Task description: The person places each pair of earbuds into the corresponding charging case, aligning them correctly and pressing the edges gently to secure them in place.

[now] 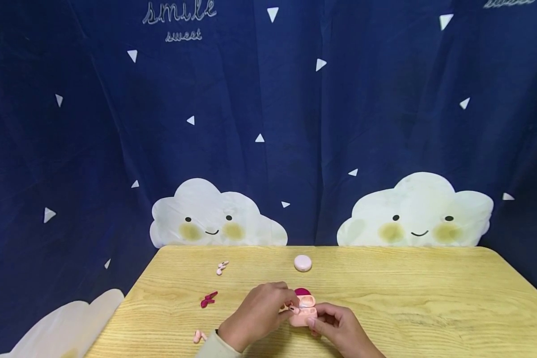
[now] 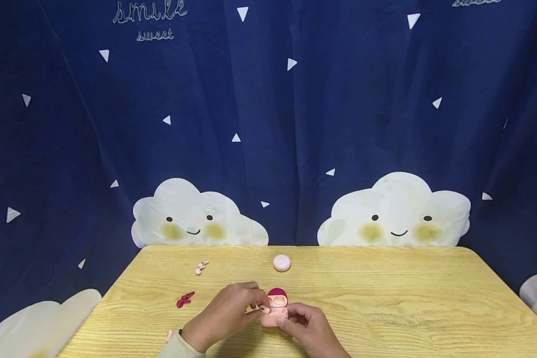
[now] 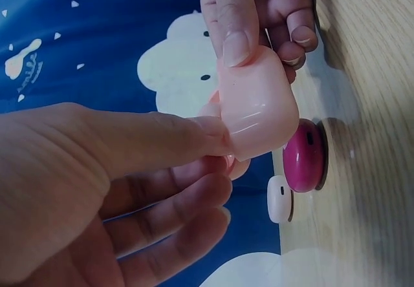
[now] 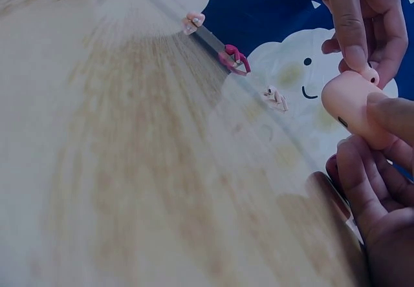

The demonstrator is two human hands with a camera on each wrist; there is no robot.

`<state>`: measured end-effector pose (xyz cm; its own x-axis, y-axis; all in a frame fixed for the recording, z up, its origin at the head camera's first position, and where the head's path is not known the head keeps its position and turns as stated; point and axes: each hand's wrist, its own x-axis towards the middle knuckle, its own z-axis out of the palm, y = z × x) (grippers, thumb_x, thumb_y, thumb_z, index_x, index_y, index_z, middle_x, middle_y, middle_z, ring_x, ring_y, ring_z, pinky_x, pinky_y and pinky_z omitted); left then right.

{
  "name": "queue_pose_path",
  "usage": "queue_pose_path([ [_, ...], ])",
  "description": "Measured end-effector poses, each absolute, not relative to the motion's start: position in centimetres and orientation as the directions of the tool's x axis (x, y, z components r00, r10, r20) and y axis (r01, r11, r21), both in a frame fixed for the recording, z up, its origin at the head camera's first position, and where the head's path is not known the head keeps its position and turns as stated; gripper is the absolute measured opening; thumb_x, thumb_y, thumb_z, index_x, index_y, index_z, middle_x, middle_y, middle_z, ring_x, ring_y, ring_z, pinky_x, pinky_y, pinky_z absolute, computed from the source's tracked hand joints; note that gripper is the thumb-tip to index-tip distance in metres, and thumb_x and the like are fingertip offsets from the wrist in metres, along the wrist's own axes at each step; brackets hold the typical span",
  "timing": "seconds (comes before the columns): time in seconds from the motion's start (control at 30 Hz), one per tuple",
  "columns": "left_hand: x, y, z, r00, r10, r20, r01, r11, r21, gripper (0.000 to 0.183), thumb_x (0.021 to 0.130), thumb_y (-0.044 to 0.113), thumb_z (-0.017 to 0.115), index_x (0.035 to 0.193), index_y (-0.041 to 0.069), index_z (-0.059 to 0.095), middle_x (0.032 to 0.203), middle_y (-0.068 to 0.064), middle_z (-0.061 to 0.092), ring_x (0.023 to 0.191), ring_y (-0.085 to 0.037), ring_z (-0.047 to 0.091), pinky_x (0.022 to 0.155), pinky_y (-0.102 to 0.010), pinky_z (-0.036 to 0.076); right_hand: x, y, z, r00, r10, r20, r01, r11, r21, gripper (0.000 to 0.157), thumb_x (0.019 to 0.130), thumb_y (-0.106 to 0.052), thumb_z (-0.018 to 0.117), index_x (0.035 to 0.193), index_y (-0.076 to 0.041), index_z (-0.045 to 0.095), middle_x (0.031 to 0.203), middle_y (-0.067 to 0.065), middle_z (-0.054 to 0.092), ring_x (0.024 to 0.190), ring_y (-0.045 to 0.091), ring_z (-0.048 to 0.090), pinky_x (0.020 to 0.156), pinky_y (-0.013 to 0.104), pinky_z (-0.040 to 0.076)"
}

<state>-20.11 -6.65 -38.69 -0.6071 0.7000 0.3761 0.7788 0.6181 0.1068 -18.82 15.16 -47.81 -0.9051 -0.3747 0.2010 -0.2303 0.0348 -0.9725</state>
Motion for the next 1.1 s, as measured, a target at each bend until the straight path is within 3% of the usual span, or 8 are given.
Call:
queue_pose_path([
  [0.3,-20.07,-6.50,-38.76,-0.644,0.664,0.380,0.754,0.635,0.166,0.017,0.078,0.016,0.081,0.081,0.019,0.064,0.073,0.012,0.058,0.066,0.003,0.047,0.060,-0.010,0.037,-18.78,15.12,-47.71,-0.906,-0.368,0.208,-0.239,0.038,-0.970,0.028,0.092,-0.013,0.065,0.109,0.009,0.063,0.084,0.004,0.068,0.075,0.009,0.064,0.067,0.026,0.054],
  [1.1,-20.22,-6.46,-38.83,-0.688,0.643,0.335,0.717,0.674,0.177,0.012,0.079,0.016,0.079,0.082,0.020,0.069,0.075,0.013,0.059,0.067,0.004,0.049,0.060,-0.013,0.040,-18.82,15.09,-47.87,-0.911,-0.366,0.191,-0.222,0.045,-0.974,0.030,0.091,-0.014,0.066,0.111,0.009,0.063,0.087,0.009,0.068,0.076,0.008,0.063,0.067,0.025,0.054],
])
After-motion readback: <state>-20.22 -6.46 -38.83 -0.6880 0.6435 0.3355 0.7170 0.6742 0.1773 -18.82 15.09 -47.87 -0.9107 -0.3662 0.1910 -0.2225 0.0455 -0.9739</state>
